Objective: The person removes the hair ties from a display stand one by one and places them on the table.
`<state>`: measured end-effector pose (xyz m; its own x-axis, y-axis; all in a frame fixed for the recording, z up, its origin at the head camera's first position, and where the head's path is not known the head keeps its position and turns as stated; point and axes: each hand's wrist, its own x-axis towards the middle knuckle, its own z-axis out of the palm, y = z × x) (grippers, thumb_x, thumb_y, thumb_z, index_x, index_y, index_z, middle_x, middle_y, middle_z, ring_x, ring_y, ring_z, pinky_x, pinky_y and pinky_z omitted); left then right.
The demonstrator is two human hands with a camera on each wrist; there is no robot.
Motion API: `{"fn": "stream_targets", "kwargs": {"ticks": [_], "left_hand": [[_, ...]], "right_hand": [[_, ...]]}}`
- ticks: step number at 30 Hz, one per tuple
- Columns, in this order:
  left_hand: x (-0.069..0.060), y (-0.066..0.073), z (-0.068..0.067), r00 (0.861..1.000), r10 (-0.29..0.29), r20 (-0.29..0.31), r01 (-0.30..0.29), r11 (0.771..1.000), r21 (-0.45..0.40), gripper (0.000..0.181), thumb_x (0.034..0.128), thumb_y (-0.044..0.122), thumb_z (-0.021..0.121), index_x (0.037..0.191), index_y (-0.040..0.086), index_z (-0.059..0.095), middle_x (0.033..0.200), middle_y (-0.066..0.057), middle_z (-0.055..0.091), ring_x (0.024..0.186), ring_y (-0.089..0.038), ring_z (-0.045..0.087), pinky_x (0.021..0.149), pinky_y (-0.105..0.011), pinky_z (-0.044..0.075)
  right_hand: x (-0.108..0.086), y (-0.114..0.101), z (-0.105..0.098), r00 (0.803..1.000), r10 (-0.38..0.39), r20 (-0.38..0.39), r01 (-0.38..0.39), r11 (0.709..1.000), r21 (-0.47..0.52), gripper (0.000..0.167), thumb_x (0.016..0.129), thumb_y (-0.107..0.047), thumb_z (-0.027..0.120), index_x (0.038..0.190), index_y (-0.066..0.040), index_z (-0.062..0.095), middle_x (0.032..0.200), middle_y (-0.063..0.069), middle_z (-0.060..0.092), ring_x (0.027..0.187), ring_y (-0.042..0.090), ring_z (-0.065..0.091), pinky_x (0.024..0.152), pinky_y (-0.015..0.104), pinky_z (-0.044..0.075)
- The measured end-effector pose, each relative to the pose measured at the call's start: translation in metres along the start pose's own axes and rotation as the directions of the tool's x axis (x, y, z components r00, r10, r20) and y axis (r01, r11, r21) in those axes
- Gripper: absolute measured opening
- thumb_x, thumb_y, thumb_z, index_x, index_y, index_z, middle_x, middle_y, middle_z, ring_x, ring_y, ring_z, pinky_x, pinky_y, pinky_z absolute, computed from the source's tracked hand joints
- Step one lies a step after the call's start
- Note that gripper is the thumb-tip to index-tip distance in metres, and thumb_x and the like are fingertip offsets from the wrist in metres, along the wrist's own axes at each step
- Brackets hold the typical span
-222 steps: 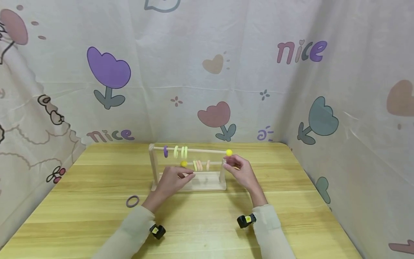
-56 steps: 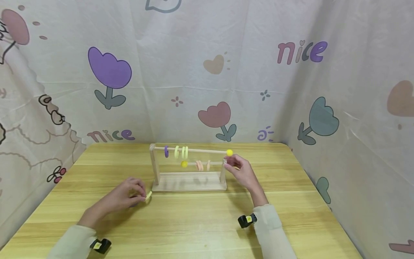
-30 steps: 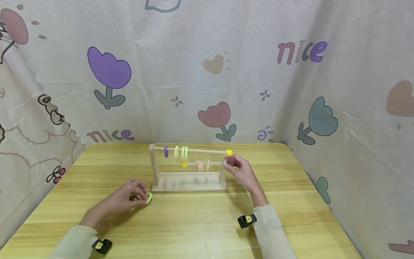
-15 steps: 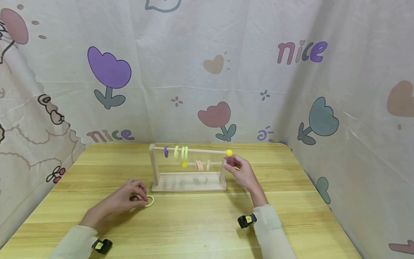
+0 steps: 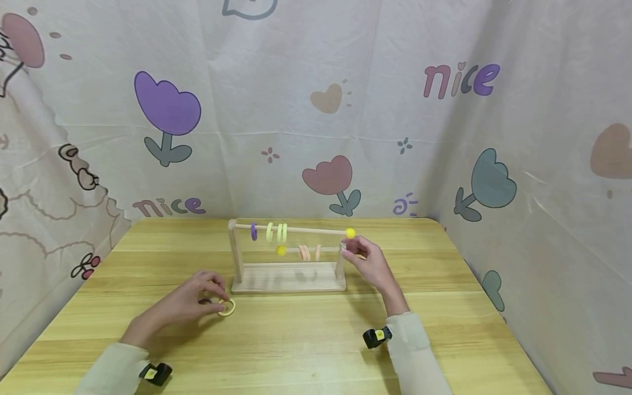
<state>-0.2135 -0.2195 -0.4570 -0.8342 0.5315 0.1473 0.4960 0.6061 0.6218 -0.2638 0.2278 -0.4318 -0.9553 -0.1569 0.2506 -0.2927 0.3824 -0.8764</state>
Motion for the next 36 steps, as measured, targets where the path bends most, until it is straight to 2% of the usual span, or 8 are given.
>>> {"fn": "stream_targets", "kwargs": {"ticks": [13,21,25,30,34,36], "left_hand": [[0.003,0.008,0.000,1.000,0.017,-0.005,-0.017,1.000,0.002,0.009,0.0861,0.019,0.084,0.094,0.016,0.081,0.106,0.004,0.062,0.111,-0.022,0.048,0.082,-0.035,0.063],[0.007,0.016,0.002,0.997,0.069,-0.029,-0.068,0.997,0.044,0.012,0.0852,0.019,0.084,0.097,0.019,0.080,0.109,0.007,0.065,0.112,-0.020,0.056,0.097,-0.041,0.054],[0.010,0.020,0.004,0.996,0.089,-0.022,-0.089,0.996,0.011,0.014,0.0861,0.017,0.083,0.099,0.018,0.080,0.110,0.007,0.066,0.108,-0.017,0.059,0.098,-0.039,0.056],[0.016,0.024,0.008,0.995,0.095,-0.005,-0.095,0.995,-0.024,0.014,0.0875,0.019,0.082,0.101,0.019,0.080,0.106,0.009,0.066,0.105,-0.014,0.061,0.096,-0.044,0.057],[0.023,0.028,0.011,0.996,0.094,0.004,-0.094,0.994,-0.048,0.016,0.0888,0.020,0.081,0.105,0.019,0.079,0.107,0.009,0.067,0.107,-0.016,0.063,0.096,-0.048,0.057],[0.026,0.031,0.012,0.996,0.087,0.007,-0.086,0.995,-0.058,0.018,0.0893,0.020,0.081,0.107,0.019,0.079,0.108,0.008,0.068,0.107,-0.020,0.064,0.095,-0.046,0.057]], "right_hand": [[0.000,-0.001,0.000,1.000,0.007,0.003,-0.007,1.000,0.002,0.028,0.099,-0.015,0.070,0.123,-0.002,0.066,0.118,0.019,0.071,0.108,0.021,0.065,0.091,0.013,0.053],[0.000,0.000,0.001,1.000,0.022,0.001,-0.022,1.000,0.005,0.029,0.099,-0.016,0.070,0.124,-0.002,0.066,0.121,0.020,0.071,0.112,0.026,0.066,0.090,0.014,0.054],[0.000,0.001,0.001,1.000,0.024,0.002,-0.024,1.000,0.004,0.030,0.099,-0.017,0.070,0.125,-0.002,0.066,0.122,0.020,0.071,0.114,0.028,0.066,0.090,0.014,0.055],[0.000,0.001,0.001,1.000,0.027,0.002,-0.027,1.000,0.015,0.030,0.099,-0.017,0.070,0.125,-0.002,0.066,0.123,0.020,0.070,0.115,0.029,0.066,0.091,0.014,0.055],[0.000,0.002,0.001,1.000,0.030,0.001,-0.030,0.999,0.017,0.030,0.099,-0.017,0.070,0.125,-0.002,0.066,0.123,0.020,0.070,0.115,0.030,0.065,0.091,0.014,0.055],[0.000,0.002,0.001,0.999,0.035,0.000,-0.035,0.999,0.017,0.031,0.099,-0.018,0.070,0.125,-0.003,0.066,0.123,0.020,0.070,0.116,0.031,0.065,0.091,0.013,0.055]]}}
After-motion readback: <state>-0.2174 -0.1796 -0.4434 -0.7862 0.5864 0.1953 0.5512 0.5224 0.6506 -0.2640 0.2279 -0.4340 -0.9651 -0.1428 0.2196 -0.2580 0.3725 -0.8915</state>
